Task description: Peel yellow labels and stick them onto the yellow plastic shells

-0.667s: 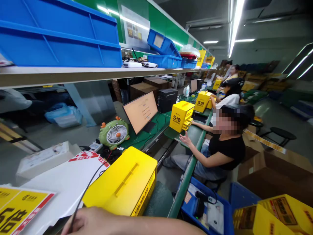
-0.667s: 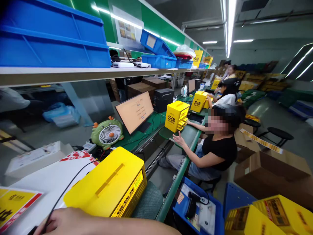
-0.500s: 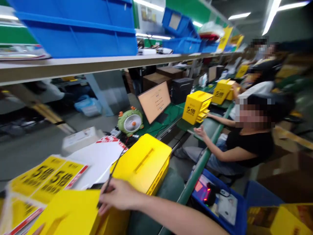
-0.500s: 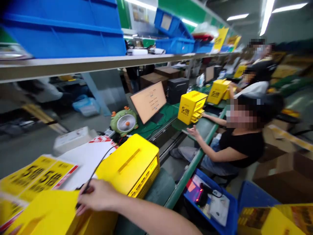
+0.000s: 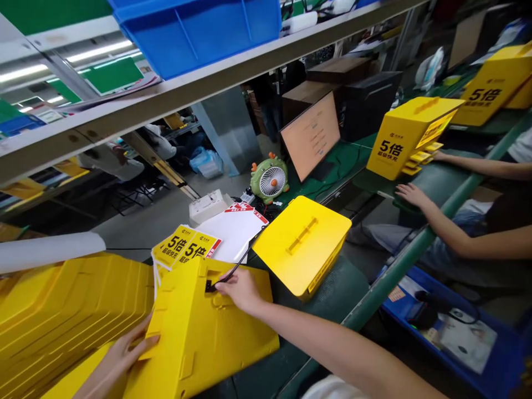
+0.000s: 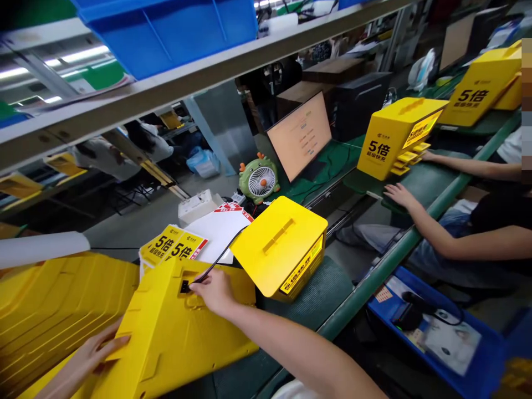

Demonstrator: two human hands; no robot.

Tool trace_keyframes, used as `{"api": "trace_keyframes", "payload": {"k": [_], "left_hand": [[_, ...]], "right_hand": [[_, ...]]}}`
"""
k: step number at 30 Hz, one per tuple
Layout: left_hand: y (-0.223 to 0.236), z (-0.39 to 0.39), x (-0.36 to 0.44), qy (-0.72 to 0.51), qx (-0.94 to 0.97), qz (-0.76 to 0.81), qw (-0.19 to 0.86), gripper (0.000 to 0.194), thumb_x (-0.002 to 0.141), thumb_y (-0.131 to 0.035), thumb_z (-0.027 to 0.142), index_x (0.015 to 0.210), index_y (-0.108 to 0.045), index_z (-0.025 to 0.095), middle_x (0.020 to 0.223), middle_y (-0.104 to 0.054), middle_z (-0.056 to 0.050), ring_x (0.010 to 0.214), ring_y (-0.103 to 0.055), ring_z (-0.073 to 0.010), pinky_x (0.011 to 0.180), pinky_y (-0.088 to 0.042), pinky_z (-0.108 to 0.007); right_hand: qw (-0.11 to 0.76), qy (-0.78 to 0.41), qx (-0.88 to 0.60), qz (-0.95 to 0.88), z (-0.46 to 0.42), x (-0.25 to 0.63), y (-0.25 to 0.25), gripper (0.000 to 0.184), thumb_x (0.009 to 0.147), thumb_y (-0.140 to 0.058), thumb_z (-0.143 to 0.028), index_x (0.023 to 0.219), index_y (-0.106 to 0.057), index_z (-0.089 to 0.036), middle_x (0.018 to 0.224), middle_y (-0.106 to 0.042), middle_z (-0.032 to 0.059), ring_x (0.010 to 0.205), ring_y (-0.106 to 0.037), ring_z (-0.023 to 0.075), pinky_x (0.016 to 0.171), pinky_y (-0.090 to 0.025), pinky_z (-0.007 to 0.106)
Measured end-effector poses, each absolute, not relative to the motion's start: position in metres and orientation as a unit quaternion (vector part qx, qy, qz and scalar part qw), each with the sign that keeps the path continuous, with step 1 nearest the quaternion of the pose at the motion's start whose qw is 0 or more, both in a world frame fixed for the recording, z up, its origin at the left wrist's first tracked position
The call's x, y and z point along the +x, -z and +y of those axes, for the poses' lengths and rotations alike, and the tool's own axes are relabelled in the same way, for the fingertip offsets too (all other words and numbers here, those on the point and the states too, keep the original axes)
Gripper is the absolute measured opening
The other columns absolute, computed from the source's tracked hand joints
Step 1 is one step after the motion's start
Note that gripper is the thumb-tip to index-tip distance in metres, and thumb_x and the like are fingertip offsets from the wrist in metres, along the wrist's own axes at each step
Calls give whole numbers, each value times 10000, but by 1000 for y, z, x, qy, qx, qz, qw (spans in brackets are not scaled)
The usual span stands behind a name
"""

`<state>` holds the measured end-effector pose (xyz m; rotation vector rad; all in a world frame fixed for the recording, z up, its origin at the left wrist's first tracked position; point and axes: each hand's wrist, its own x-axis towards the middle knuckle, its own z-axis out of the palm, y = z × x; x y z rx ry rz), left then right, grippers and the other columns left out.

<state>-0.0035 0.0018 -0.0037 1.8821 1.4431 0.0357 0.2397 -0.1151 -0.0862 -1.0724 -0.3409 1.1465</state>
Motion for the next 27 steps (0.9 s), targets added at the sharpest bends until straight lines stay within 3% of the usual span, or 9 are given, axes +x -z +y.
{"api": "trace_keyframes", "payload": {"k": [6, 10, 16, 19, 27], "left_hand": [[18, 14, -24, 25, 715, 581, 389, 686, 654, -629, 584, 1229, -530, 223, 1234, -573, -62, 1065, -557, -333, 675, -570, -313], [29, 20, -39, 25, 730, 576, 367, 679, 688, -597, 577, 1265, -491, 236, 1305, -517, -48, 1191, -467, -328, 805, -546, -353], [49, 10, -45, -54, 704, 591, 390, 626, 755, -501, 545, 1281, -462, 209, 1363, -458, -38, 1279, -367, -307, 1069, -325, -427], [60, 2, -43, -107, 697, 578, 411, 607, 761, -489, 511, 1278, -457, 193, 1375, -441, -44, 1280, -364, -309, 1109, -237, -441], [70, -2, -45, -133, 728, 554, 381, 576, 731, -521, 516, 1215, -507, 203, 1389, -418, -38, 1299, -335, -285, 1134, -172, -445]], "right_hand": [[694, -453, -527, -188, -98, 230, 91, 199, 603, -735, -252, 760, -676, -146, 708, -699, 37, 678, -650, 173, 679, -515, 305], [700, -422, -529, -227, -99, 223, 93, 197, 630, -729, -269, 789, -698, -156, 774, -719, 45, 723, -660, 178, 709, -510, 290], [684, -405, -548, -259, -94, 220, 93, 200, 634, -729, -290, 781, -713, -155, 762, -722, 57, 686, -657, 182, 662, -501, 279], [673, -406, -557, -269, -93, 224, 92, 197, 616, -736, -286, 761, -717, -153, 764, -723, 65, 686, -655, 189, 643, -491, 279], [655, -428, -570, -250, -89, 229, 94, 176, 578, -739, -243, 726, -705, -155, 736, -707, 43, 682, -641, 165, 623, -475, 241]]}}
